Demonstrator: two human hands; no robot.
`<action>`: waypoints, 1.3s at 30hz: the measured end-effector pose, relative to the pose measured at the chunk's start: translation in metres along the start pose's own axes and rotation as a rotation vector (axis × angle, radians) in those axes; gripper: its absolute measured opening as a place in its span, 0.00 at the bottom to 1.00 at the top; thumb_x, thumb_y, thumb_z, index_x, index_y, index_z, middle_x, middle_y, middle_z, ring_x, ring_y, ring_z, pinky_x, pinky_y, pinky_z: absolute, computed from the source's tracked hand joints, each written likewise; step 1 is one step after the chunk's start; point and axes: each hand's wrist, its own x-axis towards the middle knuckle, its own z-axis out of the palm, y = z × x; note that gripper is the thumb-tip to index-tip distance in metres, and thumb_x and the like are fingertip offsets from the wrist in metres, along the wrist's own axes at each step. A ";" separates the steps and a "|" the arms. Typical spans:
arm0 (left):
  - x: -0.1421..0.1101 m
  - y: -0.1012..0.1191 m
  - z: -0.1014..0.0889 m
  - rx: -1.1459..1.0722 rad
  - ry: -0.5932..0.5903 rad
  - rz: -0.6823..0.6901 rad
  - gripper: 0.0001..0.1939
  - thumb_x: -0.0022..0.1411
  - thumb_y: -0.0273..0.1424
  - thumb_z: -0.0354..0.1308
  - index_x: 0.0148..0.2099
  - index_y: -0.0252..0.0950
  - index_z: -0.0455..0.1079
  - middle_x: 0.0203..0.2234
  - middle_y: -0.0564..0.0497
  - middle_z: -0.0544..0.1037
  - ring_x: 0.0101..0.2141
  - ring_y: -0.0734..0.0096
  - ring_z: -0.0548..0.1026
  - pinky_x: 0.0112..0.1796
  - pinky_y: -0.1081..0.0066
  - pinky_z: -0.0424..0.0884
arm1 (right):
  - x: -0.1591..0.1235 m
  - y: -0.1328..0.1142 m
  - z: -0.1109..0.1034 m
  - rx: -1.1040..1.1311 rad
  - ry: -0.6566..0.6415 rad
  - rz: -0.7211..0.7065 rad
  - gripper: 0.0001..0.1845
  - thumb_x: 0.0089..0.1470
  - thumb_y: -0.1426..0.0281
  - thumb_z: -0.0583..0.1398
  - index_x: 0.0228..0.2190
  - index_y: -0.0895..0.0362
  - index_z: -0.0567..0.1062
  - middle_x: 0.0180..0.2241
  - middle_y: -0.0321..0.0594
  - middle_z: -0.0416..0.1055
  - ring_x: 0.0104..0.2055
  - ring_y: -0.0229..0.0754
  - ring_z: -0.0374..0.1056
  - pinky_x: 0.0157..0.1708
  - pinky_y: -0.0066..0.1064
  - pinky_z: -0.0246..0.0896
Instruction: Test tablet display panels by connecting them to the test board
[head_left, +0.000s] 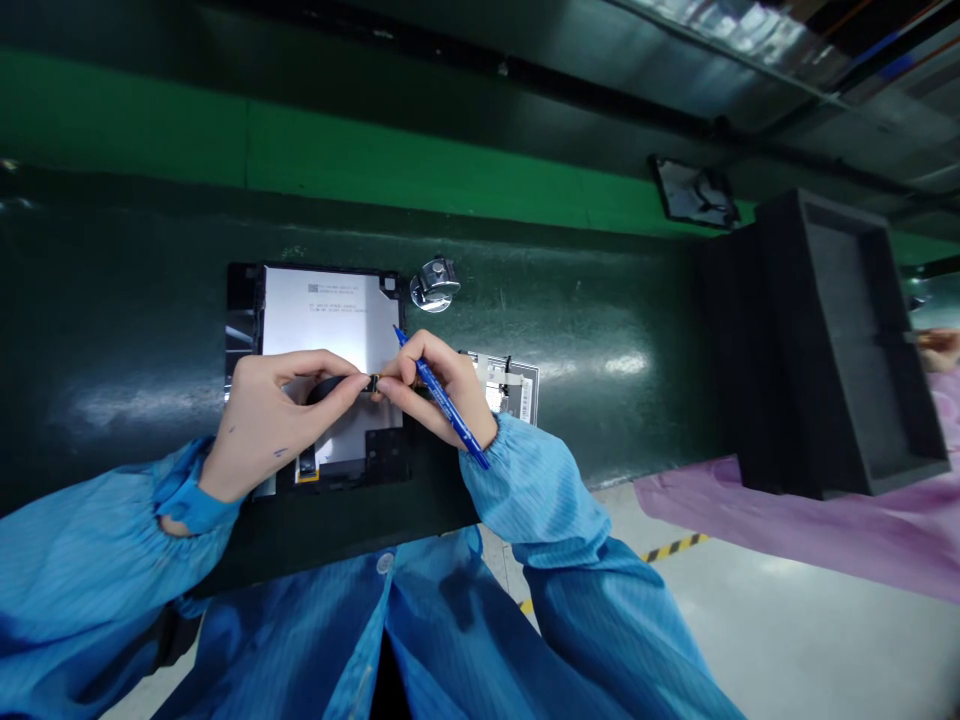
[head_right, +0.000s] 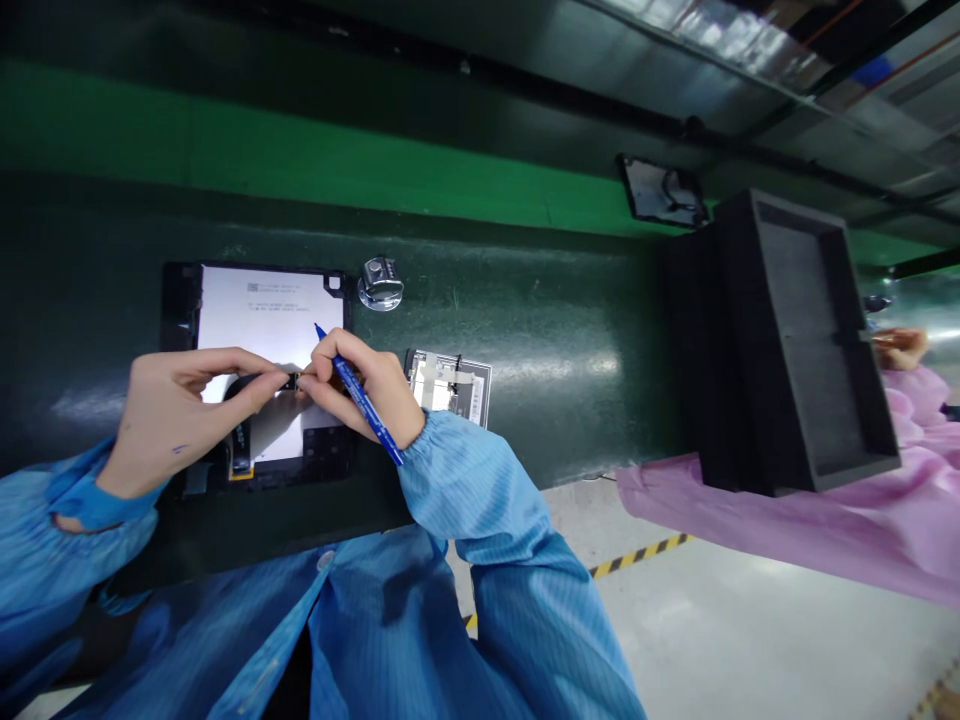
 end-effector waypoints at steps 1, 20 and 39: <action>0.000 0.000 0.001 -0.013 0.006 -0.004 0.06 0.59 0.34 0.61 0.31 0.40 0.77 0.27 0.55 0.81 0.29 0.69 0.76 0.30 0.70 0.69 | 0.000 0.000 0.000 0.009 -0.004 0.001 0.16 0.55 0.64 0.65 0.29 0.54 0.61 0.29 0.33 0.71 0.29 0.35 0.69 0.35 0.30 0.66; 0.023 -0.027 -0.021 0.373 0.042 0.242 0.22 0.70 0.38 0.44 0.52 0.30 0.73 0.52 0.41 0.76 0.55 0.56 0.71 0.57 0.59 0.63 | 0.001 -0.004 -0.006 -0.343 0.202 -0.232 0.07 0.59 0.67 0.58 0.41 0.52 0.69 0.44 0.42 0.74 0.44 0.43 0.70 0.48 0.39 0.65; 0.037 -0.052 -0.029 0.518 0.162 0.212 0.29 0.69 0.40 0.36 0.35 0.31 0.77 0.30 0.40 0.79 0.37 0.55 0.75 0.49 0.54 0.64 | -0.117 0.029 0.063 -1.020 -0.193 -0.411 0.20 0.67 0.64 0.52 0.56 0.56 0.71 0.58 0.40 0.69 0.66 0.38 0.56 0.68 0.36 0.50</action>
